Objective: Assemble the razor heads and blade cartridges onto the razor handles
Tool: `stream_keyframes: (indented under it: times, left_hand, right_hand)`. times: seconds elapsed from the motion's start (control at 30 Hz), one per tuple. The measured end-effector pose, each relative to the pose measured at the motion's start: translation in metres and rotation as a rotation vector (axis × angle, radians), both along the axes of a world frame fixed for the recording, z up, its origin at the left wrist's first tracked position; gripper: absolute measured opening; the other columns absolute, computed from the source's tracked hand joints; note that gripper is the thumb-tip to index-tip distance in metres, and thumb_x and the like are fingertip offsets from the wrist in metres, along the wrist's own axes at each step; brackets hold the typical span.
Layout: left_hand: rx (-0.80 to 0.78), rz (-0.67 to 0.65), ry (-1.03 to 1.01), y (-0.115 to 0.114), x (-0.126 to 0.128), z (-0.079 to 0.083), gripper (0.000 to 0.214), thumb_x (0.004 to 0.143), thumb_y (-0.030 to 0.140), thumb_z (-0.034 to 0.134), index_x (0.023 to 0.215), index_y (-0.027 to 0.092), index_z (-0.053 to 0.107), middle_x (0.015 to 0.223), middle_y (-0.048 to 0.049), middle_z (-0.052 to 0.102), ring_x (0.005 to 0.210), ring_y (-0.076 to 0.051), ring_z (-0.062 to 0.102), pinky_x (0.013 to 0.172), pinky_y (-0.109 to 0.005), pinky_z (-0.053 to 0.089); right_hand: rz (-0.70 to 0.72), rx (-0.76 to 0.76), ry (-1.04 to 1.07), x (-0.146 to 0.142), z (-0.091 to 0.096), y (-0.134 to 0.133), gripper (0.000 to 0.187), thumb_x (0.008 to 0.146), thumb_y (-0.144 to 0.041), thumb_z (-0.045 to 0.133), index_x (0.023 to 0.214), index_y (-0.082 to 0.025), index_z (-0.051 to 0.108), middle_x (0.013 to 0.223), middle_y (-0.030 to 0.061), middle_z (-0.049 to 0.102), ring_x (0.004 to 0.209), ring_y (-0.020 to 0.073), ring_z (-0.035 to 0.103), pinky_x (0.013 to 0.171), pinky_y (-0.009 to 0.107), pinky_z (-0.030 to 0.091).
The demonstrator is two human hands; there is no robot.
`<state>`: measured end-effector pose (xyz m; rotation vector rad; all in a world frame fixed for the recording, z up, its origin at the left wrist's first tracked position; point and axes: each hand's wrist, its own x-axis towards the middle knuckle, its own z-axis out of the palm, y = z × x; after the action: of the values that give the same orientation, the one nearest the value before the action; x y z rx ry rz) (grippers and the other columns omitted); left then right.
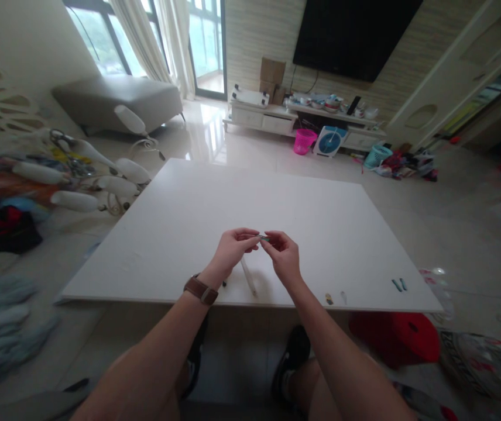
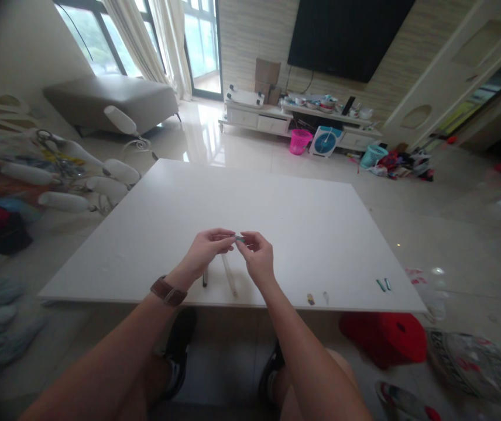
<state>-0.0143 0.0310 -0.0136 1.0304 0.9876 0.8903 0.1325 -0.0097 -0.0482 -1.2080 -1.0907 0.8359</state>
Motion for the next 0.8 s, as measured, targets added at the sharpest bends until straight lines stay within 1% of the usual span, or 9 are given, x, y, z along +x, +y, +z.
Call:
stream_keyframes:
  times: [0.2,0.37,0.5,0.63,0.7,0.8]
  left_hand:
    - [0.007,-0.033,0.009,-0.002,0.007,-0.003,0.041,0.064,0.040,0.085,0.091,0.012,0.075,0.079,-0.0086,0.074,0.069,-0.015,0.064,0.071,-0.029,0.048]
    - [0.028,0.008,-0.035,-0.003,0.012,-0.005,0.040,0.065,0.041,0.085,0.092,0.012,0.076,0.080,-0.0085,0.074,0.070,-0.015,0.064,0.071,-0.029,0.049]
    - [0.020,0.011,-0.037,-0.003,0.016,-0.009,0.036,0.065,0.039,0.084,0.089,0.013,0.076,0.077,-0.0078,0.074,0.068,-0.015,0.064,0.069,-0.029,0.049]
    - [0.029,-0.022,-0.019,-0.003,0.014,-0.012,0.026,0.068,0.035,0.082,0.080,0.013,0.075,0.074,-0.0070,0.073,0.066,-0.014,0.063,0.067,-0.029,0.049]
    - [0.045,-0.039,-0.019,-0.003,0.012,-0.011,0.021,0.071,0.032,0.079,0.079,0.013,0.074,0.073,-0.0067,0.072,0.065,-0.014,0.062,0.066,-0.028,0.048]
    - [0.046,-0.036,-0.024,-0.002,0.010,-0.008,0.017,0.074,0.028,0.076,0.078,0.012,0.072,0.072,-0.0053,0.070,0.062,-0.012,0.061,0.062,-0.026,0.047]
  right_hand:
    - [-0.023,0.031,-0.215,0.007,0.007,-0.008,0.018,0.085,-0.032,0.070,0.097,-0.019,0.073,0.089,0.0052,0.074,0.080,0.0190,0.068,0.075,0.031,0.054]
    - [-0.052,0.036,-0.320,0.009,0.014,-0.010,0.019,0.090,-0.034,0.065,0.098,-0.019,0.073,0.091,0.0059,0.074,0.080,0.0190,0.067,0.074,0.031,0.053]
    - [-0.041,0.043,-0.340,0.011,0.014,-0.011,0.017,0.090,-0.033,0.065,0.095,-0.018,0.072,0.087,0.0052,0.073,0.076,0.0182,0.066,0.072,0.030,0.052]
    - [0.004,-0.002,-0.337,0.014,0.011,-0.012,0.020,0.092,-0.035,0.063,0.086,-0.017,0.071,0.075,0.0032,0.070,0.070,0.0171,0.064,0.068,0.029,0.050]
    - [0.010,-0.028,-0.306,0.013,0.009,-0.012,0.024,0.091,-0.038,0.064,0.083,-0.017,0.070,0.072,0.0028,0.068,0.067,0.0167,0.063,0.065,0.029,0.049]
    - [0.004,-0.056,-0.260,0.009,0.005,-0.011,0.027,0.090,-0.042,0.065,0.084,-0.016,0.070,0.074,0.0038,0.068,0.067,0.0171,0.063,0.063,0.029,0.049]
